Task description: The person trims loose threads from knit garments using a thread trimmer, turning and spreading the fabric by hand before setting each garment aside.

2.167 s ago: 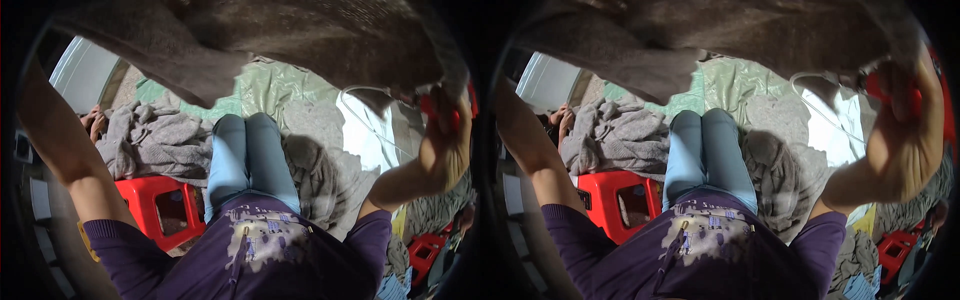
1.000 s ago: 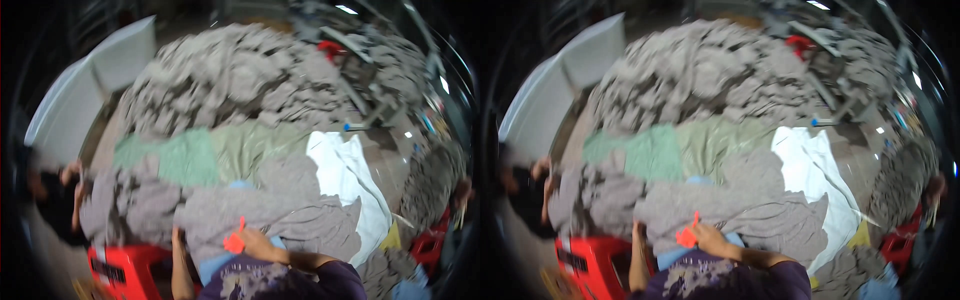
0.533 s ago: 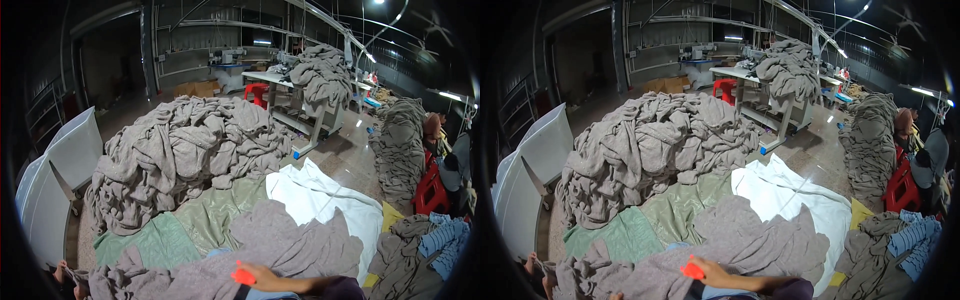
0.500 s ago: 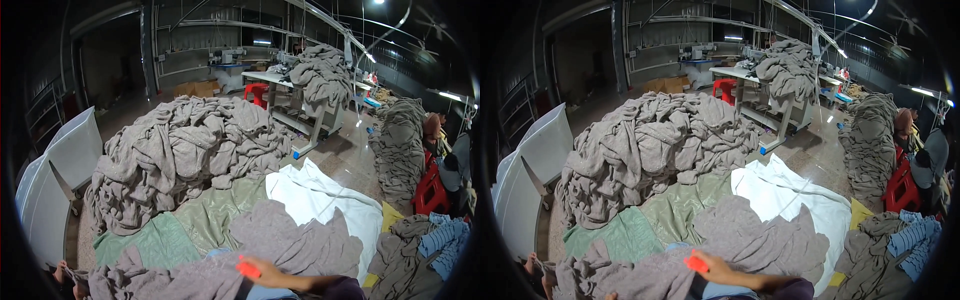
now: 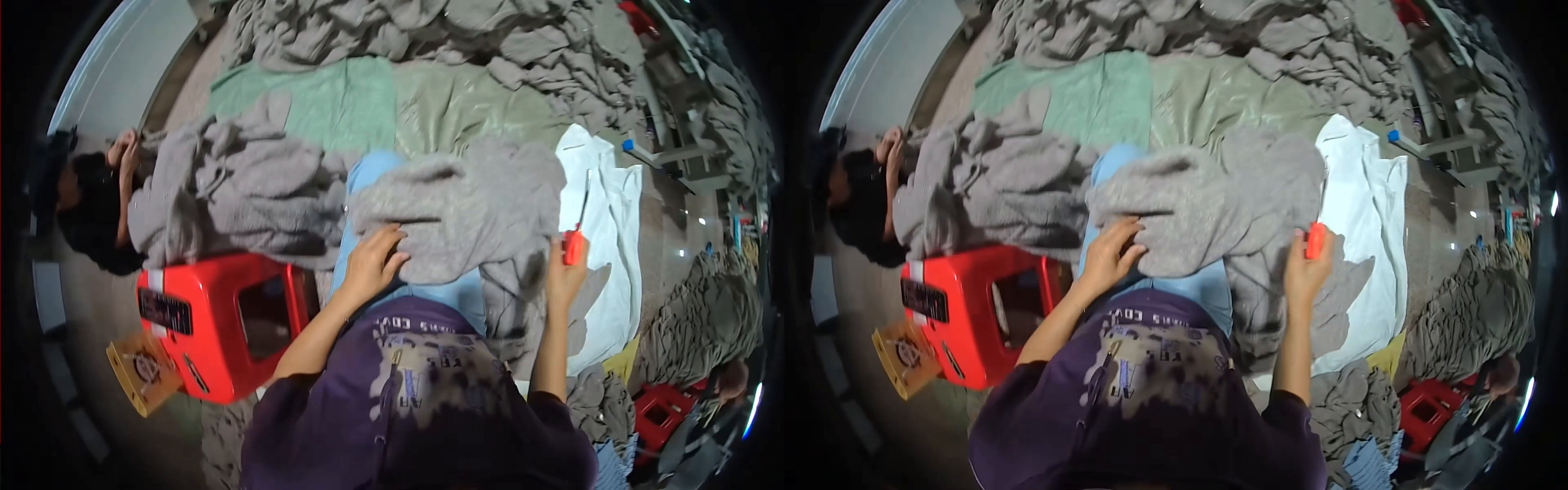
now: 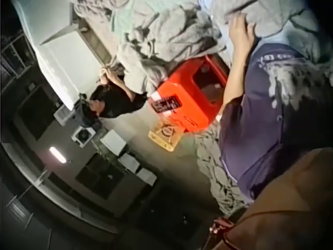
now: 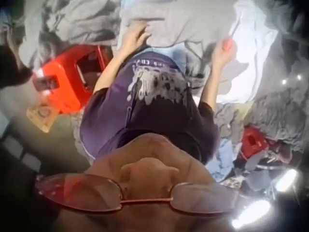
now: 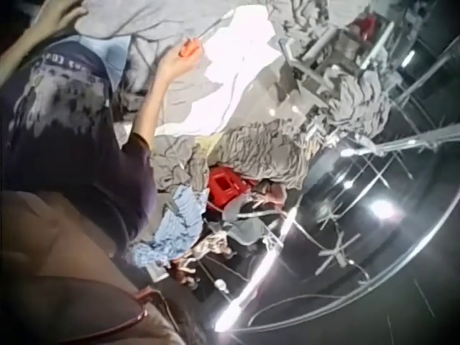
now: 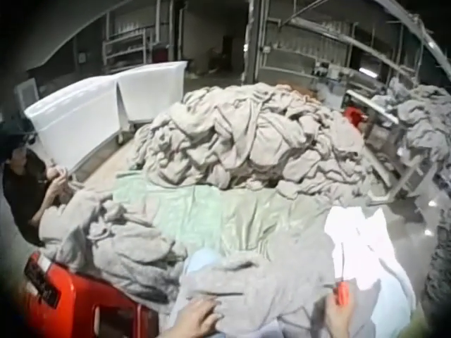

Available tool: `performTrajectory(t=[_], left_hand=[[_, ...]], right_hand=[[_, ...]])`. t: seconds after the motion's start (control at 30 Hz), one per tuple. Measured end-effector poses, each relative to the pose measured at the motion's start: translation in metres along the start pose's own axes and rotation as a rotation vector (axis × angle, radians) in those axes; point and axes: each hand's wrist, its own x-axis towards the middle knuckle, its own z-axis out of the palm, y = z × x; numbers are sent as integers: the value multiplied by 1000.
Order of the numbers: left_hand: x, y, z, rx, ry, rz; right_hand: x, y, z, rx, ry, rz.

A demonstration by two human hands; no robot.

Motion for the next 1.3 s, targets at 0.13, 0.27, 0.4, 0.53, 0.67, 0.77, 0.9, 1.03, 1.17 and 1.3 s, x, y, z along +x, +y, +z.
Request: performTrajectory(t=[0.13,0.27,0.4,0.53,0.67,0.77,0.9,1.03,1.17,1.3], left_hand=[[-19,-18,-7,-423,95,-541],[-13,-29,-22,-95,191,-411],[16,-20,-27,148,580,-367],[3,-51,-17,68,322,-441],[7,-59,-23,-638,539,-534],[14,-56,-70,-887,733,-474],[40,-38,-125,-662,945,-59],[36,6,-195,-630,1052,164],[23,1,-205,-435,953,159],[32,-37,-115,-287,589,-88]], right_hand=[[-75,-36,33,185,-317,236],[-109,-56,53,152,-401,66],[-116,-37,87,-89,-267,-242],[-99,-19,86,6,-330,-202],[-49,-42,26,362,-492,318],[-9,-38,-33,677,-327,70],[20,-52,-67,616,-70,53],[28,-57,-95,634,71,-48],[56,-54,-108,642,-19,-21],[119,-14,-44,147,62,-132]])
